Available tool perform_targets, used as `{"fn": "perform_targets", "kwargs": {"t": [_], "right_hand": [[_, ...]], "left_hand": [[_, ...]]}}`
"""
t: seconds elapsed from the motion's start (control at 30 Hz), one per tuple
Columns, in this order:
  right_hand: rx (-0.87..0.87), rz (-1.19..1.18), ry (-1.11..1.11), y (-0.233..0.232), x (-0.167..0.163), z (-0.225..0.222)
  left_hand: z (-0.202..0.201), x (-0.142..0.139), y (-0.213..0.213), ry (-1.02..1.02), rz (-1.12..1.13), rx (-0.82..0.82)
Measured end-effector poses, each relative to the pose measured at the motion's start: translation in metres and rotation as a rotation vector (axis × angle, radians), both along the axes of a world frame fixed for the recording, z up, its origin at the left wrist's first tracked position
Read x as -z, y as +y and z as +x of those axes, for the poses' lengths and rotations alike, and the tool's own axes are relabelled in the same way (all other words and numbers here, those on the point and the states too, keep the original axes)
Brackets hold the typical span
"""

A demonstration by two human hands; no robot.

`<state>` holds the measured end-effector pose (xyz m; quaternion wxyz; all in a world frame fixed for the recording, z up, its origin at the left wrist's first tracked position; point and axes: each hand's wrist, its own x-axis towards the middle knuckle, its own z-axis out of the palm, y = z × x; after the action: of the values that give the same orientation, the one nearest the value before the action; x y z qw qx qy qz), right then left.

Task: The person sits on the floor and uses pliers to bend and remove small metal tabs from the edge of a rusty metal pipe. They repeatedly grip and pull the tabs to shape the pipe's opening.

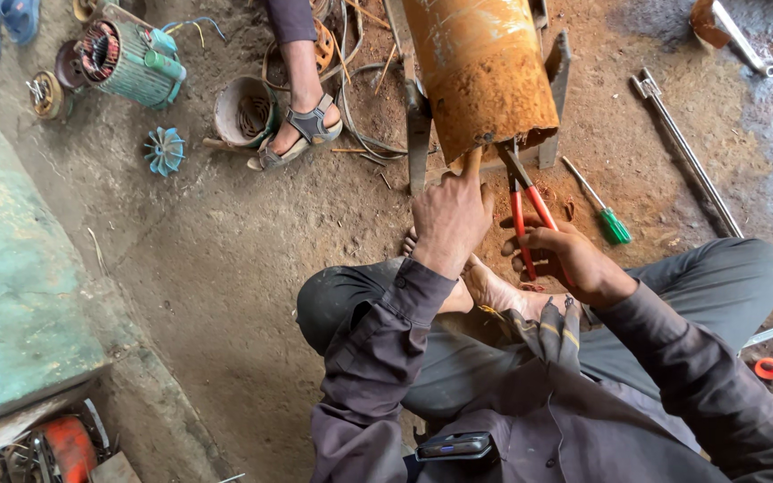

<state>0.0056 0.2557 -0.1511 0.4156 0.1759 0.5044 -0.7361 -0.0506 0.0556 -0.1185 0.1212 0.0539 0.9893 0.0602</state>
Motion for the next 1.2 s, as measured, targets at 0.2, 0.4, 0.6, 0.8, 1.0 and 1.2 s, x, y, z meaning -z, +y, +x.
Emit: {"fn": "perform_targets", "kwargs": {"t": [0.2, 0.4, 0.6, 0.8, 1.0, 1.2], "right_hand": [[-0.001, -0.055, -0.049, 0.000, -0.001, 0.003], [0.050, -0.227, -0.190, 0.000, 0.006, 0.003], [-0.005, 0.177, 0.190, -0.016, 0.018, -0.016], [-0.004, 0.071, 0.148, -0.009, 0.023, -0.018], [0.006, 0.242, 0.522, -0.022, 0.039, -0.023], [0.065, 0.388, 0.595, -0.035, 0.035, -0.022]], "left_hand": [[-0.001, -0.009, 0.003, -0.084, 0.027, -0.022], [0.000, -0.006, 0.003, -0.056, -0.030, 0.006], [0.000, -0.003, 0.002, 0.014, -0.011, 0.015], [0.001, -0.006, -0.001, -0.040, 0.047, -0.006], [0.000, -0.006, 0.000, 0.038, 0.050, 0.017], [0.001, 0.005, 0.001, 0.139, 0.080, 0.031]]}}
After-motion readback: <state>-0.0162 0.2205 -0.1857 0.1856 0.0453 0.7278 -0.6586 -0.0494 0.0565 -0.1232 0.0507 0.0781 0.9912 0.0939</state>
